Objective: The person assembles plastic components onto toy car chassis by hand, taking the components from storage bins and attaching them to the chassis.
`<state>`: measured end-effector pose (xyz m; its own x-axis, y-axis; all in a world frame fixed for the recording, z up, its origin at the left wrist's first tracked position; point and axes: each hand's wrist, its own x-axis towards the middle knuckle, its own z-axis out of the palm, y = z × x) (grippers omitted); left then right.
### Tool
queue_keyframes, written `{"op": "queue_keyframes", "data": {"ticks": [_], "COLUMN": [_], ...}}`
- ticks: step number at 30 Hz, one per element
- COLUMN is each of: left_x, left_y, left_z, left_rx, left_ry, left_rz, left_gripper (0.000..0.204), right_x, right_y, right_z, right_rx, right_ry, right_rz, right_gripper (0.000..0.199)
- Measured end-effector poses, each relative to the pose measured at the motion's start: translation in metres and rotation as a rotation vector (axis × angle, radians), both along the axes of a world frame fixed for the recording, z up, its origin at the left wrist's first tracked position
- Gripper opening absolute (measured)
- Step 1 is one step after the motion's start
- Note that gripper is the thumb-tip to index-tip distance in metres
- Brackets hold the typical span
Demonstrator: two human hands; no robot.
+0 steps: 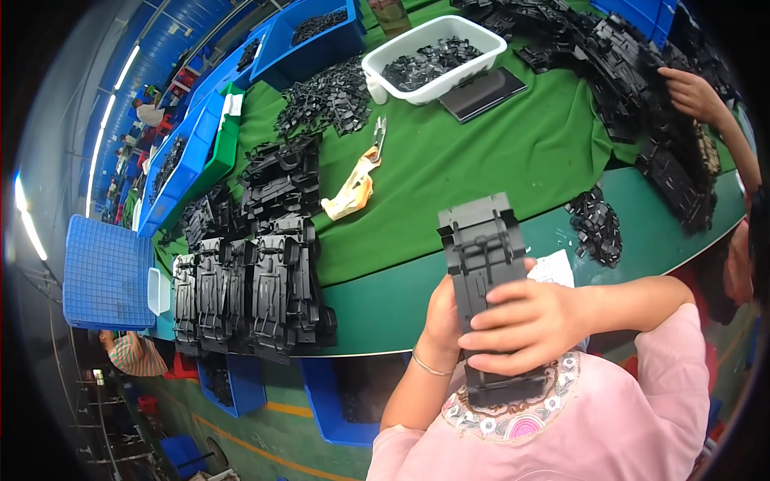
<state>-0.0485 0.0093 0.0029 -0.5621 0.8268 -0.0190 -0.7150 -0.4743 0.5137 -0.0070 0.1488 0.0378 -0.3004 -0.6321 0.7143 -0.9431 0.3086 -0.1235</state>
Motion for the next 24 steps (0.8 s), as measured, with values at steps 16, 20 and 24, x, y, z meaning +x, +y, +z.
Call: {"op": "queue_keyframes", "data": {"ticks": [16,20,24], "left_x": [0.014,0.014,0.006], "left_y": [0.006,0.005,-0.009], "left_z": [0.004,0.001,0.007], "left_rx": [-0.400,-0.444,-0.747], "left_ry": [0.276,0.374,1.429], "left_rz": [0.221,0.417,0.986], "left_gripper": [0.039,0.030,0.032], "right_x": [0.002,0.003,0.014], "right_y": [0.045,0.044,0.064], "right_z": [-0.011,-0.009,-0.025], "right_rx": [-1.869,-1.543,-1.479], "right_ry": [-1.316,-1.287,-1.355], "right_rz": [0.330,0.106,0.249], "right_gripper": [0.033,0.045,0.059]}}
